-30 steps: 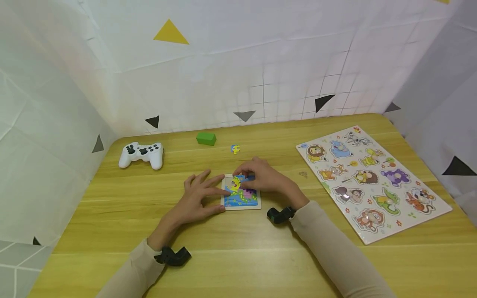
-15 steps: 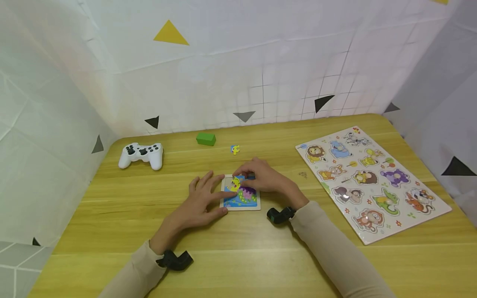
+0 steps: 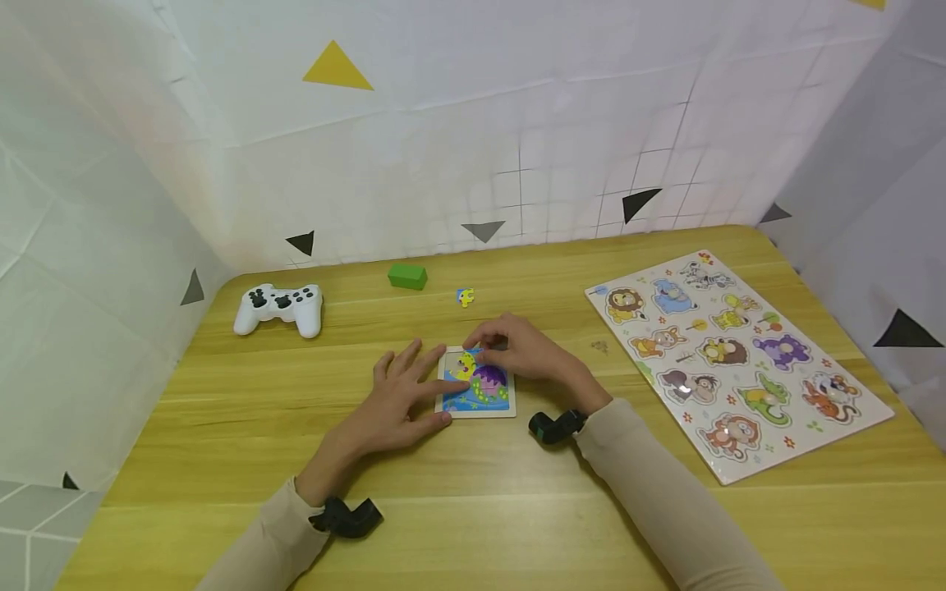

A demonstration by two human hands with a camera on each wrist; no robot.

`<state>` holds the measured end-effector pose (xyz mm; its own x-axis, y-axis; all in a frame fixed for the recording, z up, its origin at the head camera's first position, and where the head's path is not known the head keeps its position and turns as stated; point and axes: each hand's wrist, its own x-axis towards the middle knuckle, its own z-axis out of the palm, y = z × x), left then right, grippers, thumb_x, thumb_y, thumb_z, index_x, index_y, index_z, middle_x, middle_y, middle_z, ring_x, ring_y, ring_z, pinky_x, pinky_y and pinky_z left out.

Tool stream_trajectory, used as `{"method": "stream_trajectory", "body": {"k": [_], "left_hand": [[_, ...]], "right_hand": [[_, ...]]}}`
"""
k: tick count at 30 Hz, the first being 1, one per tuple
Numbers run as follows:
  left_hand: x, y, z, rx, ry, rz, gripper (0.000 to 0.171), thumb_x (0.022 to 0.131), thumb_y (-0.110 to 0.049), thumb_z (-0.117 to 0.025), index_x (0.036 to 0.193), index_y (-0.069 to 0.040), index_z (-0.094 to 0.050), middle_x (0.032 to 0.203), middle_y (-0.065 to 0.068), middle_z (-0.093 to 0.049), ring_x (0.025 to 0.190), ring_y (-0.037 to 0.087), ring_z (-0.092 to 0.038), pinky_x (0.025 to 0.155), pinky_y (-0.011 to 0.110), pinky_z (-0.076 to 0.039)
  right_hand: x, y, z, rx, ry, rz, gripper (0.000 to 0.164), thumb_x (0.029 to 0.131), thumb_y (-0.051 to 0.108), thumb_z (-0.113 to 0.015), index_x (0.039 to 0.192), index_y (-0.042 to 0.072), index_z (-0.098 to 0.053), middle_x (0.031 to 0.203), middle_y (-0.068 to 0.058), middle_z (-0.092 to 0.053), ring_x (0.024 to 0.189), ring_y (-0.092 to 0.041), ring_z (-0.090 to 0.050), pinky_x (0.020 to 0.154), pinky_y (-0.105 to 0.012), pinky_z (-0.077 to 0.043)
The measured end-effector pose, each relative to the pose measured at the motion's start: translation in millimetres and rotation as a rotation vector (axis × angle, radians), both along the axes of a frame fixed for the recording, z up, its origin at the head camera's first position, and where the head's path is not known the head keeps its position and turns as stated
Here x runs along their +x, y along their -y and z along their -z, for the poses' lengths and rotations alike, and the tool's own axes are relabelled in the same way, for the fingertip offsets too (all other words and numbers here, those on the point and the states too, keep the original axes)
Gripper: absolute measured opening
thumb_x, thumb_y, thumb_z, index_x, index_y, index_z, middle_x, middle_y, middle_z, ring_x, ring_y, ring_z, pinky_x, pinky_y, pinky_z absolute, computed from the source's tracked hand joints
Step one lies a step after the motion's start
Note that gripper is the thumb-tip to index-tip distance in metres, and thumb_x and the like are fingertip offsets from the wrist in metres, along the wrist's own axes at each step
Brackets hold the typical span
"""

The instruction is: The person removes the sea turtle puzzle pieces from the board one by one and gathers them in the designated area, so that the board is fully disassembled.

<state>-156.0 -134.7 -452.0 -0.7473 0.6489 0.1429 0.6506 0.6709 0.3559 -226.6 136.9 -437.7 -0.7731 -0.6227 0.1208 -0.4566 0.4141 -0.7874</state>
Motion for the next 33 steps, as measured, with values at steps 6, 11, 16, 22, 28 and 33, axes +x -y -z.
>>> {"method": "stream_trajectory", "body": {"k": [6,11,16,22,28,33], "left_hand": [[0.1,-0.8,-0.2,-0.003,-0.007,-0.006,0.043,0.098,-0.053,-0.058,0.141,-0.046,-0.058,0.168,0.010,-0.029,0.154,0.050,-0.016,0.113,0.075,-0.010],[0.2,-1.1,-0.7,-0.005,0.004,-0.012,0.043,0.098,-0.054,-0.058,0.141,-0.046,-0.057,0.168,0.009,-0.029,0.155,0.049,-0.015,0.113,0.074,-0.010],[0.4,-1.0,-0.7,-0.005,0.012,-0.015,0.043,0.098,-0.053,-0.058,0.141,-0.046,-0.057,0.168,0.009,-0.029,0.155,0.049,-0.015,0.113,0.074,-0.009],[0.2,-1.9,-0.6,-0.025,0.018,-0.024,0.043,0.099,-0.055,-0.056,0.141,-0.048,-0.056,0.169,0.007,-0.027,0.156,0.048,-0.013,0.114,0.074,-0.009],[0.8,-2.4,-1.1,-0.023,0.013,-0.027,0.043,0.098,-0.055,-0.057,0.141,-0.048,-0.056,0.169,0.008,-0.027,0.155,0.049,-0.014,0.113,0.075,-0.009],[1.4,-2.6,-1.3,-0.011,0.005,-0.027,0.043,0.098,-0.053,-0.058,0.140,-0.046,-0.058,0.168,0.010,-0.029,0.155,0.049,-0.015,0.113,0.076,-0.011]], "right_hand": [[-0.6,-0.2,-0.7,0.000,-0.005,-0.006,0.019,0.096,0.014,-0.071,0.114,0.017,-0.077,0.109,0.000,-0.073,0.095,-0.017,-0.054,0.083,-0.032,-0.049],[-1.7,1.6,-0.1,0.001,-0.008,-0.015,0.019,0.097,0.012,-0.069,0.114,0.015,-0.077,0.108,0.000,-0.074,0.091,-0.015,-0.057,0.080,-0.030,-0.048],[-3.3,4.1,-0.6,-0.012,-0.007,-0.037,0.019,0.098,0.009,-0.066,0.113,0.013,-0.077,0.109,0.000,-0.077,0.088,-0.014,-0.062,0.076,-0.027,-0.049],[-2.6,2.6,-0.6,-0.019,-0.023,-0.056,0.019,0.098,0.009,-0.067,0.114,0.013,-0.076,0.111,-0.002,-0.075,0.095,-0.017,-0.062,0.083,-0.030,-0.052],[-1.7,-1.5,-3.5,0.057,-0.040,-0.050,0.024,0.094,0.013,-0.073,0.116,0.021,-0.075,0.104,0.005,-0.072,0.093,-0.020,-0.052,0.083,-0.037,-0.044],[-1.4,-2.6,-6.3,0.093,-0.054,-0.065,0.030,0.092,0.011,-0.075,0.120,0.021,-0.074,0.094,0.006,-0.068,0.090,-0.021,-0.051,0.080,-0.036,-0.042]]}}
